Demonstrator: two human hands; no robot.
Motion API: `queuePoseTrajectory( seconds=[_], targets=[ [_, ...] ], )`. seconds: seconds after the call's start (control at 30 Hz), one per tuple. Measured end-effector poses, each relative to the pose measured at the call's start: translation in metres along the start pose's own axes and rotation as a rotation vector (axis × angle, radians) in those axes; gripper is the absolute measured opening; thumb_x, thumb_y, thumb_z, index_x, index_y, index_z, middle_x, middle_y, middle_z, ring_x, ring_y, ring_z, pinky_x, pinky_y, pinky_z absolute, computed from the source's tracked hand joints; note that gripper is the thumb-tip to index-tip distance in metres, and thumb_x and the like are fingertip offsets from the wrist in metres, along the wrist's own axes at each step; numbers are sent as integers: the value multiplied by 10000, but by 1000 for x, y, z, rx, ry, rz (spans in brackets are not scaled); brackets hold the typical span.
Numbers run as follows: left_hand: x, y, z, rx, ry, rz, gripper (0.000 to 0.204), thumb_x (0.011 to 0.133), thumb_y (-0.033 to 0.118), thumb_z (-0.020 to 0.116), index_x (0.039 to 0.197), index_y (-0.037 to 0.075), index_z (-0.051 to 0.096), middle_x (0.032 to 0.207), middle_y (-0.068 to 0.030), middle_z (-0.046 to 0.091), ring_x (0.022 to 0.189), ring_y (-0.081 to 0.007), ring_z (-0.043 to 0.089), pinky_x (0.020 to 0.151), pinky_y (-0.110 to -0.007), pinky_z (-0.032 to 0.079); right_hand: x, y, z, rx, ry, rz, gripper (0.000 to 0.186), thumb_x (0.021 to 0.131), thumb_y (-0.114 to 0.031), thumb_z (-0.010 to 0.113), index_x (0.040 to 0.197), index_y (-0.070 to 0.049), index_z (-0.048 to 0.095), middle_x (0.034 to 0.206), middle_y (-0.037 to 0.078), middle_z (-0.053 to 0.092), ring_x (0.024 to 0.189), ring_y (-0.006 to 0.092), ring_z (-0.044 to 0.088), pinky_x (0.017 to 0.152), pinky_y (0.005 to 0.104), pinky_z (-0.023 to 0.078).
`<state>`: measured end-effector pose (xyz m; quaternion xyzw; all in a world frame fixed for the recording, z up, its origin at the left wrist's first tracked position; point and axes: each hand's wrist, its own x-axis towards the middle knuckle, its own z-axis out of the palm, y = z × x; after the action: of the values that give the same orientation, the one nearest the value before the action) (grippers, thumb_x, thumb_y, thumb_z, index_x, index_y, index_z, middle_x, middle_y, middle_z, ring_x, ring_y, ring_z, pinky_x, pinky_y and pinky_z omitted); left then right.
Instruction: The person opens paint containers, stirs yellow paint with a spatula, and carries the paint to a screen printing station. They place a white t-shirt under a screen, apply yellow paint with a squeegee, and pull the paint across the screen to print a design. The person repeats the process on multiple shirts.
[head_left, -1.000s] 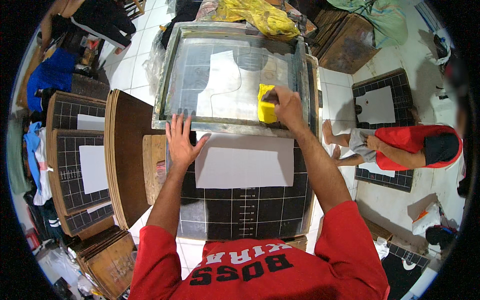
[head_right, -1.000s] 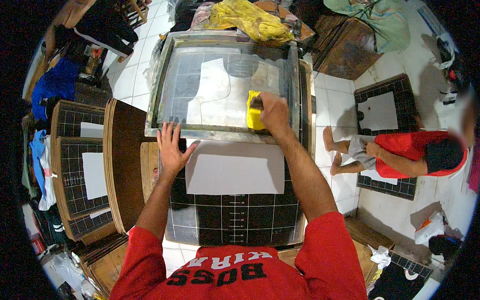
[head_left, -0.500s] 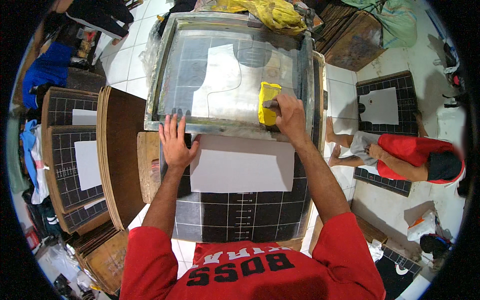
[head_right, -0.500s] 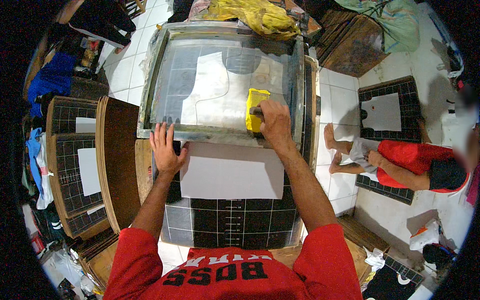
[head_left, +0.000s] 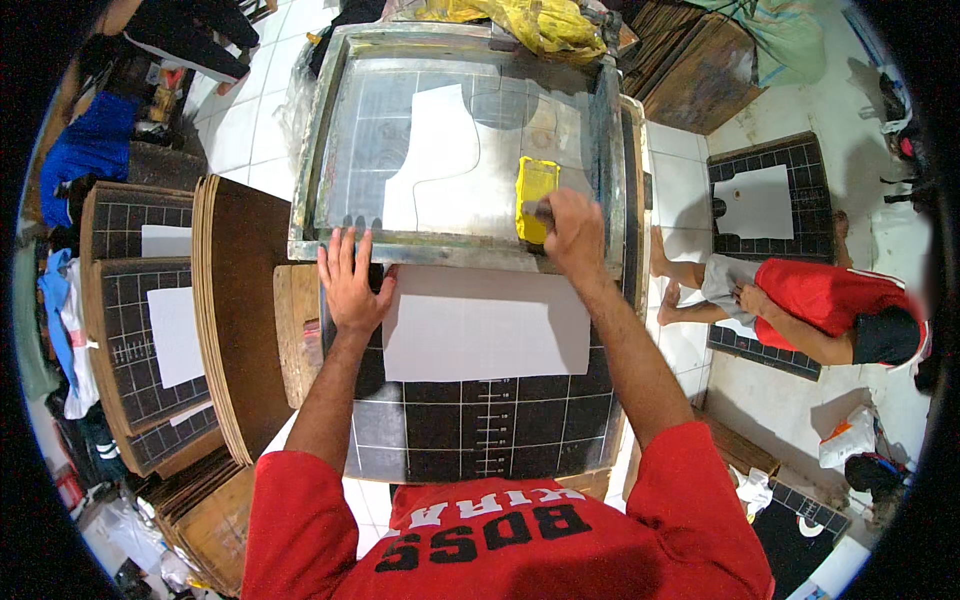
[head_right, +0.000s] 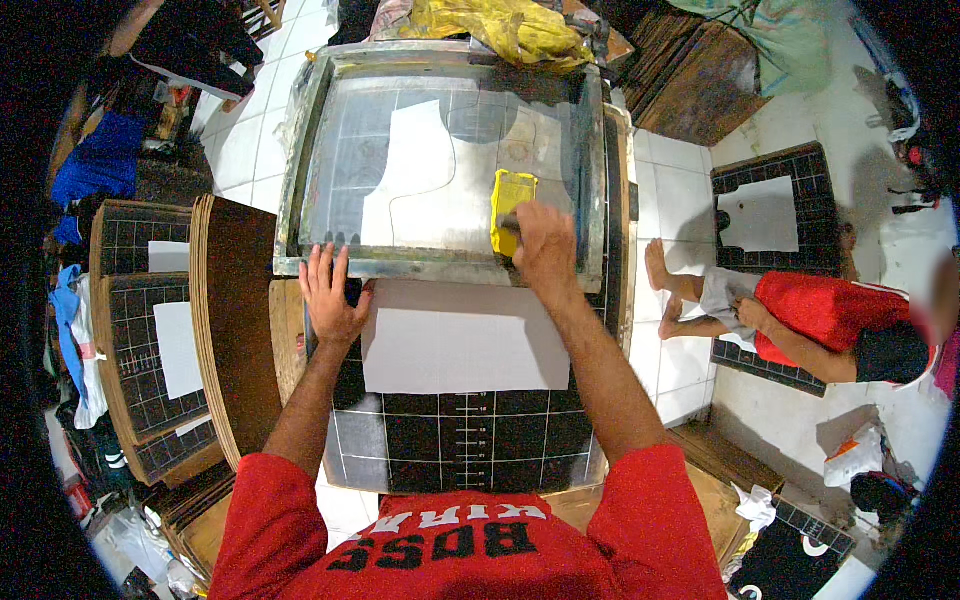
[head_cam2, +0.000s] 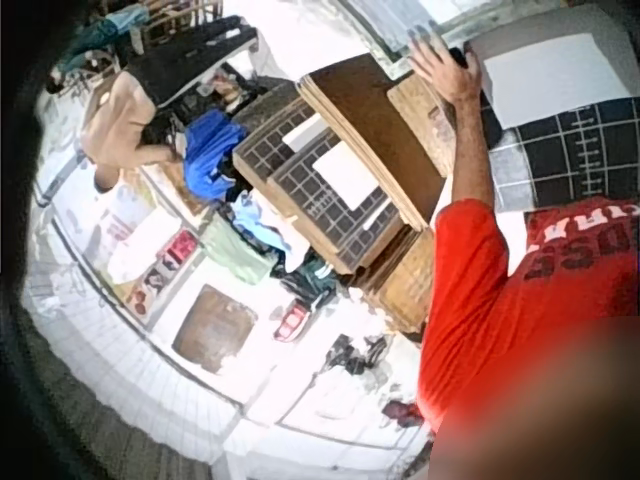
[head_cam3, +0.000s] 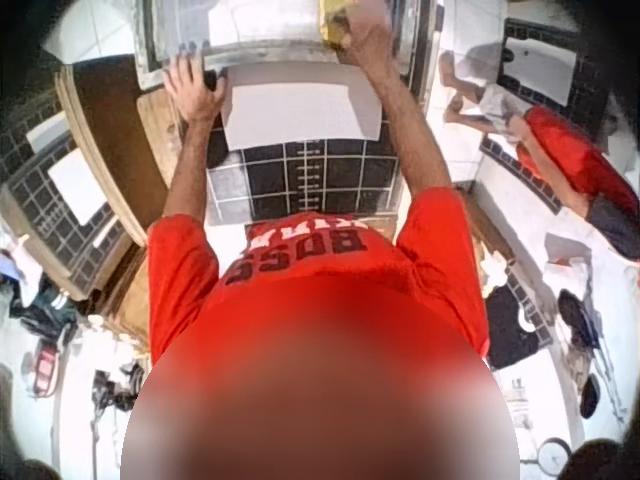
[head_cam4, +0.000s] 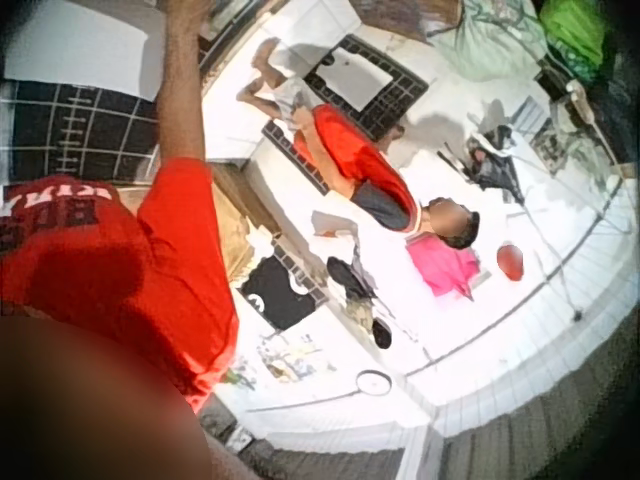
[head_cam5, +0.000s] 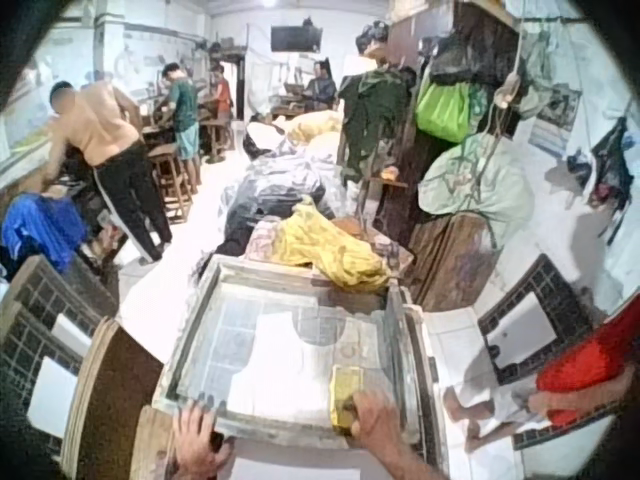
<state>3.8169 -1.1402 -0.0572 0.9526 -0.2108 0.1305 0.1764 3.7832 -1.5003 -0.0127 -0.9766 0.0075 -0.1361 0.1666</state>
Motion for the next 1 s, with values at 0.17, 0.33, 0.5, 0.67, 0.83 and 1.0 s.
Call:
queuePoseTrajectory(
  seconds=[0.17, 0.33, 0.5, 0.67, 0.83, 1.0],
  targets=[
    [25, -9, -22, -42, -39, 90, 514, 766, 281, 871, 1212, 90, 699, 1143, -97, 657, 1173, -317, 573, 1117, -556, 361, -2, -9, -9, -30, 30, -26, 390, 685, 47, 673, 1050, -79, 622, 973, 126, 657, 973, 361, 644, 810, 491, 455],
    [40, -7, -45, -96, -27, 129, 470, 680, 307, 925, 1041, 63, 748, 971, -82, 647, 989, -285, 578, 935, -459, 431, 9, 0, -28, 99, 81, -43, 357, 706, 39, 669, 1048, -59, 653, 963, 164, 696, 933, 379, 674, 806, 500, 490],
    [42, -2, -49, -107, -23, 116, 488, 664, 295, 935, 1047, 50, 758, 973, -81, 660, 980, -281, 581, 952, -456, 425, -1, -5, -42, 147, -89, -31, 298, 726, -3, 678, 1021, -37, 660, 980, 192, 713, 938, 419, 683, 799, 509, 524],
    [42, -4, -48, -101, -39, 121, 519, 686, 332, 932, 1076, 41, 751, 1002, -100, 665, 1009, -289, 575, 923, -461, 428, 44, 22, -32, 93, -52, -36, 325, 765, -35, 702, 1084, 2, 654, 1001, 221, 717, 948, 447, 679, 843, 506, 537],
    [42, -2, -50, -92, -52, 110, 518, 683, 328, 933, 1074, 42, 749, 977, -91, 655, 1004, -282, 575, 929, -457, 424, 95, 58, -10, 40, -50, -2, 322, 805, -104, 747, 1100, -7, 659, 1011, 238, 712, 991, 436, 681, 854, 496, 540],
    [42, -1, -52, -121, -40, 103, 474, 676, 286, 940, 1029, 25, 760, 967, -86, 656, 977, -275, 571, 932, -448, 419, 41, 31, -10, 188, 0, 47, 436, 735, -47, 662, 1171, -46, 645, 1062, 199, 701, 1037, 429, 656, 905, 519, 516]
  ],
)
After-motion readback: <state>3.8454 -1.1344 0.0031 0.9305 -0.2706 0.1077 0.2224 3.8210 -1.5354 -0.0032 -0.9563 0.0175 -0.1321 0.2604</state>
